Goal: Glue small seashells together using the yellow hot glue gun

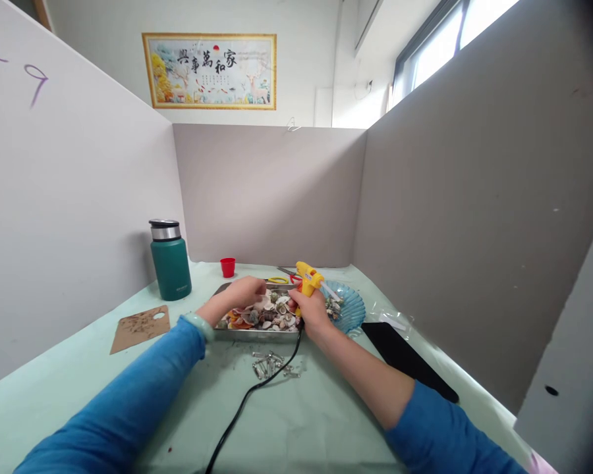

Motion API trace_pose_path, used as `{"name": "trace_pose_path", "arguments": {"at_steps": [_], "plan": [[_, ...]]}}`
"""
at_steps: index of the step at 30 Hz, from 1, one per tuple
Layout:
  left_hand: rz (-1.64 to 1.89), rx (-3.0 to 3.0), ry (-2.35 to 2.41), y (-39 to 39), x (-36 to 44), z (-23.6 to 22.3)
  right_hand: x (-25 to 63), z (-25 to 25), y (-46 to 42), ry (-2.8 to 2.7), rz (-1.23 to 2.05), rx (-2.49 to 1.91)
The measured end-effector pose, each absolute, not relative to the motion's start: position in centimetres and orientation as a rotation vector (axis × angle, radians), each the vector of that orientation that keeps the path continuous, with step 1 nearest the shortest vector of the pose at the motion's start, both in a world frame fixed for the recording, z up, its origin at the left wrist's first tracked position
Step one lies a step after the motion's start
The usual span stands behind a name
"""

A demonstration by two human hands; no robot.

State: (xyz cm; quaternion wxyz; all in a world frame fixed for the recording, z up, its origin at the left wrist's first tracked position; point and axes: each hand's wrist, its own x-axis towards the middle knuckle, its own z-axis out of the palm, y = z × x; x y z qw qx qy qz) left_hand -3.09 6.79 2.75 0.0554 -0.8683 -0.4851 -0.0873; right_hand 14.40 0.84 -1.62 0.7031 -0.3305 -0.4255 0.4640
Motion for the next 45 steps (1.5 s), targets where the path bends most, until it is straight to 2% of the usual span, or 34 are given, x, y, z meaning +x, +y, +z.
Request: {"name": "trace_pose_path", "arguments": {"at_steps": [6, 11, 14, 17, 27, 39, 45], "plan": [[-0.518, -2.855, -1.823, 6.4, -8.0, 3.8, 14.4, -1.6, 0.8, -0.961, 1.025, -0.741], [-0.406, -2.999, -1.693, 5.6, -7.0, 3.7, 14.4, -1.5, 0.7, -0.960, 1.026, -0.770], [-0.394, -2.663, -1.583, 6.0, -4.4, 3.6, 14.3, -1.5, 0.7, -0.964, 1.016, -0.782], [-0.133, -2.554, -1.519, 7.1, -1.6, 3.6, 14.3, -1.5, 0.7, -0.955, 1.013, -0.779], [-0.087, -2.371, -1.711, 11.3, -0.7, 2.3, 14.3, -1.5, 0.7, -0.937, 1.018, -0.777], [-0.179, -2.395, -1.847, 12.2, -1.7, 1.0, 14.4, -1.5, 0.5, -0.956, 1.020, -0.761], [-0.455, -2.381, -1.809, 10.6, -2.6, 3.6, 14.5, -1.6, 0.8, -0.965, 1.016, -0.754]]}}
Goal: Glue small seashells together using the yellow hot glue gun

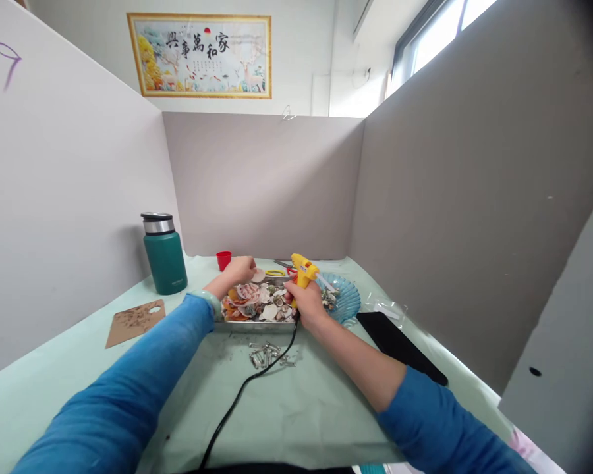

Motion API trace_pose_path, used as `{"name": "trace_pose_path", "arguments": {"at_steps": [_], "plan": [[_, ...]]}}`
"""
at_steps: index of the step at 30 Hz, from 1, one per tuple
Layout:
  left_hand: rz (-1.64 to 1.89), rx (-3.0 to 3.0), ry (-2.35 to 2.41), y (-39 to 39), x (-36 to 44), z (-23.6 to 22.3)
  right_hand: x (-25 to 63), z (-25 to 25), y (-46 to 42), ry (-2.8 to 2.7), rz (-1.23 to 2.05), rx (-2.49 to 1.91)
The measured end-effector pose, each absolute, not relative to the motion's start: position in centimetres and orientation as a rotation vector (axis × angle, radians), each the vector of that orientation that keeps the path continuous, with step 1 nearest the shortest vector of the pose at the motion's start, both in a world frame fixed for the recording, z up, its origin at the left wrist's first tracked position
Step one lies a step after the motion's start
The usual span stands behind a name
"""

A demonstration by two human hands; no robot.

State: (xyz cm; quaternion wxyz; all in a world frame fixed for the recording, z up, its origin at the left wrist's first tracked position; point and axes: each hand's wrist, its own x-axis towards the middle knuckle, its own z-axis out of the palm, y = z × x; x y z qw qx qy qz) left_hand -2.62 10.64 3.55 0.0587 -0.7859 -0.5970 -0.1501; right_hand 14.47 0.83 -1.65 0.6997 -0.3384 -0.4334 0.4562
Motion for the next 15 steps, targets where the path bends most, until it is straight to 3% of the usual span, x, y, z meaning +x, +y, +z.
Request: {"name": "trace_pose_path", "arguments": {"at_steps": [9, 15], "plan": [[-1.352, -2.868, -2.101, 3.6, -3.2, 2.9, 13.7, -0.5, 0.5, -0.951, 0.977, -0.808], [-1.978, -2.850, -2.255, 1.5, -3.1, 2.2, 13.5, 0.1, 1.2, -0.967, 0.974, -0.816]]}}
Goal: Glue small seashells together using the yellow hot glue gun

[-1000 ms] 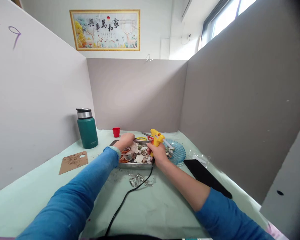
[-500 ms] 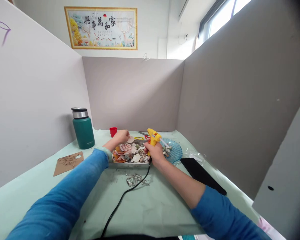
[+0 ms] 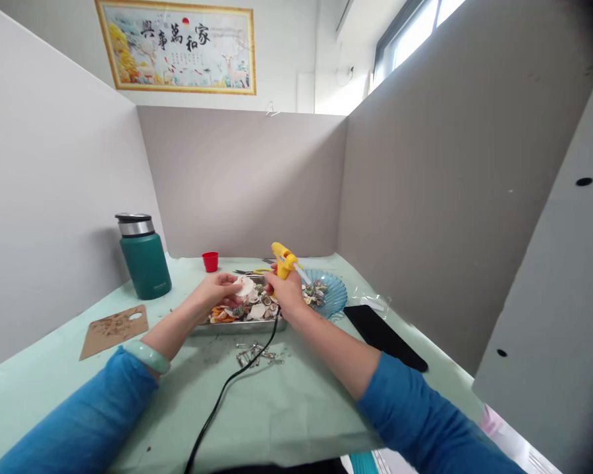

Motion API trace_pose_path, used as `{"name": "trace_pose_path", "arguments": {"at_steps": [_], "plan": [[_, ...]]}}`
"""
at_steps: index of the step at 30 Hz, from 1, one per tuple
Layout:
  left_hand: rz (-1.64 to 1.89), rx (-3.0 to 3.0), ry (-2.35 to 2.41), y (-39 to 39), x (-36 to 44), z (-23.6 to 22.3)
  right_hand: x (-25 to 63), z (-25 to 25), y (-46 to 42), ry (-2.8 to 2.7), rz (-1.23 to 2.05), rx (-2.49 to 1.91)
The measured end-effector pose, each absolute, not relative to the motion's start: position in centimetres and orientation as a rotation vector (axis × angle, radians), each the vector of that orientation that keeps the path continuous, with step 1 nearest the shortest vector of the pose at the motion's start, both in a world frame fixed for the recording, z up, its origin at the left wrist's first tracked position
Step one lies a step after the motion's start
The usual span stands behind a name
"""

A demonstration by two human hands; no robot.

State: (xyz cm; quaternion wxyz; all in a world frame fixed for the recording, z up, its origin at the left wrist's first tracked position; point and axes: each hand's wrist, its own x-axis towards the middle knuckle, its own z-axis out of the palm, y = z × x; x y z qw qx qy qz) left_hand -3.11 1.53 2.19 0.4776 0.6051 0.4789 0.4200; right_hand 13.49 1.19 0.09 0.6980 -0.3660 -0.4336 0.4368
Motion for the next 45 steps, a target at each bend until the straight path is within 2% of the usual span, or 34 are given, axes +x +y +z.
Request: {"name": "trace_pose_path", "arguments": {"at_steps": [6, 14, 30, 45], "plan": [[1.061, 1.383, 1.129, 1.3, -1.9, 1.1, 15.1, -2.0, 2.3, -0.933, 0.918, -0.876], [1.052, 1.315, 1.077, 1.0, -2.3, 1.2, 14.6, -0.8, 0.7, -0.946, 1.030, -0.784], [0.957, 1.202, 0.943, 0.8, -2.3, 1.3, 14.0, -1.6, 0.5, -0.988, 0.950, -0.840], [0.968, 1.332, 0.902, 0.9, -2.3, 0.7, 13.9, -2.0, 0.6, -1.199, 0.907, -0.883]]}}
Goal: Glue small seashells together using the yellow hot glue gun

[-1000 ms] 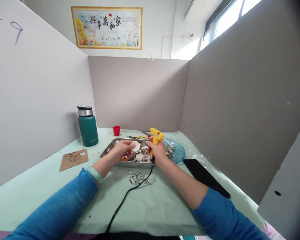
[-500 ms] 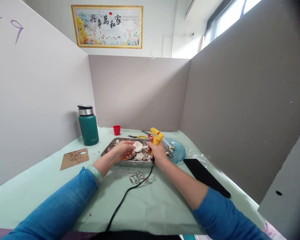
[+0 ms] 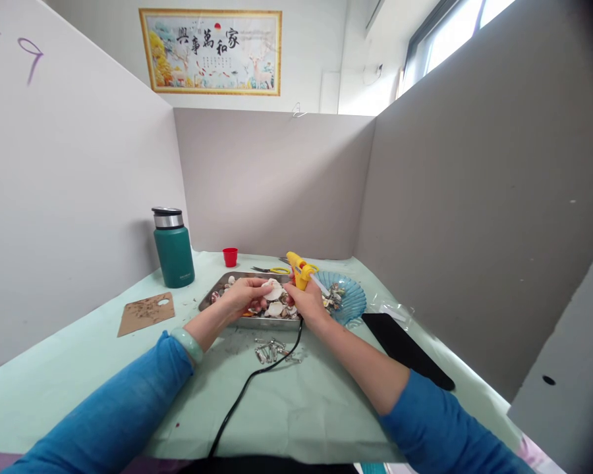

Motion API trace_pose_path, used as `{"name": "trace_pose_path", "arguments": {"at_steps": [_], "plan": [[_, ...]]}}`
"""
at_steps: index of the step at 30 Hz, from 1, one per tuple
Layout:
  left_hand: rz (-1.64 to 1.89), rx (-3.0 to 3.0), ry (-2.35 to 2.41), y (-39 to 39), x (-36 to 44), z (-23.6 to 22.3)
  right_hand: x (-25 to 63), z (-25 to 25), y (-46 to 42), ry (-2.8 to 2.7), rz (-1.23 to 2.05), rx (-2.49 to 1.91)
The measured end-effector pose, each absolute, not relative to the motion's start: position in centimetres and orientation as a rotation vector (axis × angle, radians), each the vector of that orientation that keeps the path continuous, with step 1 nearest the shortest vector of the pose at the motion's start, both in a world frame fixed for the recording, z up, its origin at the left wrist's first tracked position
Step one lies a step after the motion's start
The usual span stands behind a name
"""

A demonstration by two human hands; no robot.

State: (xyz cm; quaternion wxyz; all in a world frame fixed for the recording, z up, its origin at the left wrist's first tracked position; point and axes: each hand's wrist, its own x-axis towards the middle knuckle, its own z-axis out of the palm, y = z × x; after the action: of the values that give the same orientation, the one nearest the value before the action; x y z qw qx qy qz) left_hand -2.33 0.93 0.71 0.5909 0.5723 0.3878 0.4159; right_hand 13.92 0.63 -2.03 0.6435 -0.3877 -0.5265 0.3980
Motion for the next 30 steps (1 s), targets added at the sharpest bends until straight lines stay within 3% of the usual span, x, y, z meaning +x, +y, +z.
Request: {"name": "trace_pose_path", "arguments": {"at_steps": [8, 13, 19, 23, 27, 30], "plan": [[0.979, 1.396, 1.012, 1.3, -2.4, 0.8, 13.9, -2.0, 0.6, -1.138, 0.916, -0.866], [1.092, 1.713, 1.352, 2.9, -3.8, 0.4, 13.9, -1.6, 0.4, -0.959, 0.926, -0.832], [0.811, 1.907, 1.364, 3.4, -4.3, 0.9, 13.9, -1.5, 0.2, -0.956, 0.934, -0.846], [0.966, 2.176, 1.743, 4.7, -6.0, 1.7, 13.8, -1.5, 0.3, -0.962, 0.955, -0.834], [0.606, 2.303, 2.075, 6.0, -7.8, 1.1, 13.9, -1.4, 0.2, -0.986, 0.953, -0.833], [0.427, 2.304, 2.056, 6.6, -7.9, 0.2, 13.8, -1.4, 0.1, -0.991, 0.947, -0.829]]}}
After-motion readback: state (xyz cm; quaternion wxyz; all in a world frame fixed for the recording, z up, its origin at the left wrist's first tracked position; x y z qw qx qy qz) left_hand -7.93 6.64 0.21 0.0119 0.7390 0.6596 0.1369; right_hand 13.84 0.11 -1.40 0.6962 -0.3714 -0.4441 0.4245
